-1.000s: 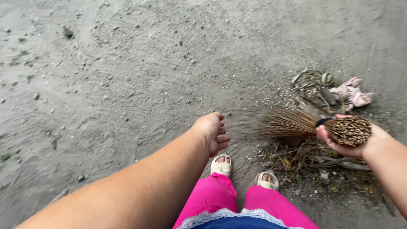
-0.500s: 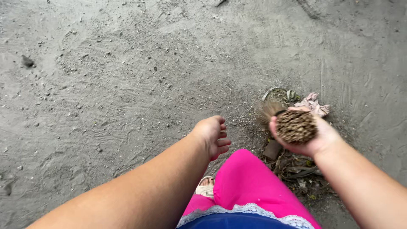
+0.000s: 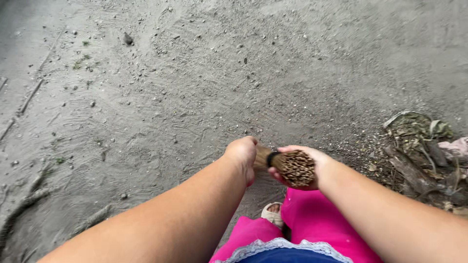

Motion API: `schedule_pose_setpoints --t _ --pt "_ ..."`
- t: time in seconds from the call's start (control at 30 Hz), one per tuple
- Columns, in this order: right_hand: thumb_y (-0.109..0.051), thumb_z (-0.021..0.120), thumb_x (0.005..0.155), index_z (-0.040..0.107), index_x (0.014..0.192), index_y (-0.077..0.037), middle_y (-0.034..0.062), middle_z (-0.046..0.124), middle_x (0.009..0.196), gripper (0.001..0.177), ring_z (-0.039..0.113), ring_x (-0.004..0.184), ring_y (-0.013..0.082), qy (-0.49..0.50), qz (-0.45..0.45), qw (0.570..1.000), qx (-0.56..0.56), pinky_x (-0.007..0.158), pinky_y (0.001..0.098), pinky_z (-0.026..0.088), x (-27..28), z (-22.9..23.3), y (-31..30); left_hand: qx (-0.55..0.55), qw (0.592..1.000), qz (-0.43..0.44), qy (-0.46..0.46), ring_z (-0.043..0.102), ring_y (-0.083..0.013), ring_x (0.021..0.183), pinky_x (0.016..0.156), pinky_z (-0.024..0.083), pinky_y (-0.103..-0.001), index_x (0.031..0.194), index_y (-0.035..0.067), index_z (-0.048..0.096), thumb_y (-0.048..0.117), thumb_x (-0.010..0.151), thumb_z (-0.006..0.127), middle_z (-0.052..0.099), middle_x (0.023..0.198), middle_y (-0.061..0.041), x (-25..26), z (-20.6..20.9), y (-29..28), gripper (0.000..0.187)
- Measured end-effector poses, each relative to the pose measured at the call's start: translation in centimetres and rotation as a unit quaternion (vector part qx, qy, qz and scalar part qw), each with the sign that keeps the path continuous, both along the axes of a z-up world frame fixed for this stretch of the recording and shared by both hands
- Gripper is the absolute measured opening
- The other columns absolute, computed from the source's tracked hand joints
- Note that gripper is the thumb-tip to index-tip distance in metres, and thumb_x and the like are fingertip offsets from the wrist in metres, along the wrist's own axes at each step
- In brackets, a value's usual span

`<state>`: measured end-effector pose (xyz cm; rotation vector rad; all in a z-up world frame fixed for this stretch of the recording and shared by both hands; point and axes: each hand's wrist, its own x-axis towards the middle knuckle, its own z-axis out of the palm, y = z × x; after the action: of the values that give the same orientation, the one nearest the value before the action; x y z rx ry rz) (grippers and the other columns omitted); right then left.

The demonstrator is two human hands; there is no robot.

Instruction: The person sweeps debris on the ground into a pile using a stick broom.

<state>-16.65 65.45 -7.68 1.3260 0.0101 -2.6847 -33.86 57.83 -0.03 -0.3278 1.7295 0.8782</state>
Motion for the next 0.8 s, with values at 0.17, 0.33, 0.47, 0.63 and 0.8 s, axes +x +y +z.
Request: schedule_pose_setpoints --t 0.17,0.33,0.47,0.63,0.8 --pt "-0.037 0.065 0.093 0.056 0.122 0.011 0.0210 0.067 0.102 0.058 0.069 0.082 0.0281 -0.074 -0.225 0.969 -0.071 0.065 0.0364 0.064 15.4 -1.2 7.2 -0.038 0.995 -0.094 -0.023 0.047 -0.0393 0.143 0.116 0.039 -0.054 0.153 0.003 0.041 0.039 0.096 0.058 0.041 0.157 -0.024 3.3 1.5 5.1 0.069" --pt "-0.032 0.055 0.102 0.053 0.133 0.006 0.0229 0.065 0.117 0.050 0.068 0.099 0.0276 -0.220 -0.424 0.878 -0.020 0.072 0.0333 0.065 23.8 6.8 8.6 0.016 0.980 -0.188 -0.056 0.045 -0.0428 0.144 0.116 0.038 -0.054 0.155 0.008 0.041 0.037 0.096 0.055 0.041 0.161 -0.022 8.2 3.0 12.4 0.067" --pt "-0.032 0.035 0.108 0.057 0.135 -0.005 0.0193 0.064 0.115 0.044 0.071 0.100 0.0270 -0.236 -0.563 0.792 -0.006 0.076 0.0345 0.068 20.6 13.1 8.2 0.077 0.956 -0.273 -0.076 0.042 -0.0398 0.146 0.118 0.037 -0.052 0.153 0.007 0.043 0.038 0.096 0.051 0.037 0.165 -0.010 9.9 2.4 16.9 0.065" --pt "-0.032 0.044 0.109 0.057 0.129 -0.004 0.0177 0.066 0.117 0.037 0.073 0.101 0.0270 -0.198 -0.615 0.763 -0.010 0.081 0.0389 0.064 15.4 16.7 9.6 0.058 0.949 -0.296 -0.088 0.040 -0.0418 0.147 0.118 0.038 -0.052 0.151 0.009 0.047 0.038 0.098 0.052 0.035 0.164 -0.019 11.1 2.5 20.2 0.061" --pt "-0.020 0.061 0.096 0.058 0.121 0.003 0.0213 0.069 0.105 0.034 0.072 0.096 0.0337 -0.144 -0.457 0.875 0.072 0.085 0.0438 0.065 14.2 15.4 12.8 0.061 0.939 -0.330 -0.072 0.046 -0.0386 0.142 0.115 0.042 -0.051 0.142 0.009 0.056 0.039 0.098 0.055 0.044 0.157 -0.020 12.3 3.5 23.3 0.054"
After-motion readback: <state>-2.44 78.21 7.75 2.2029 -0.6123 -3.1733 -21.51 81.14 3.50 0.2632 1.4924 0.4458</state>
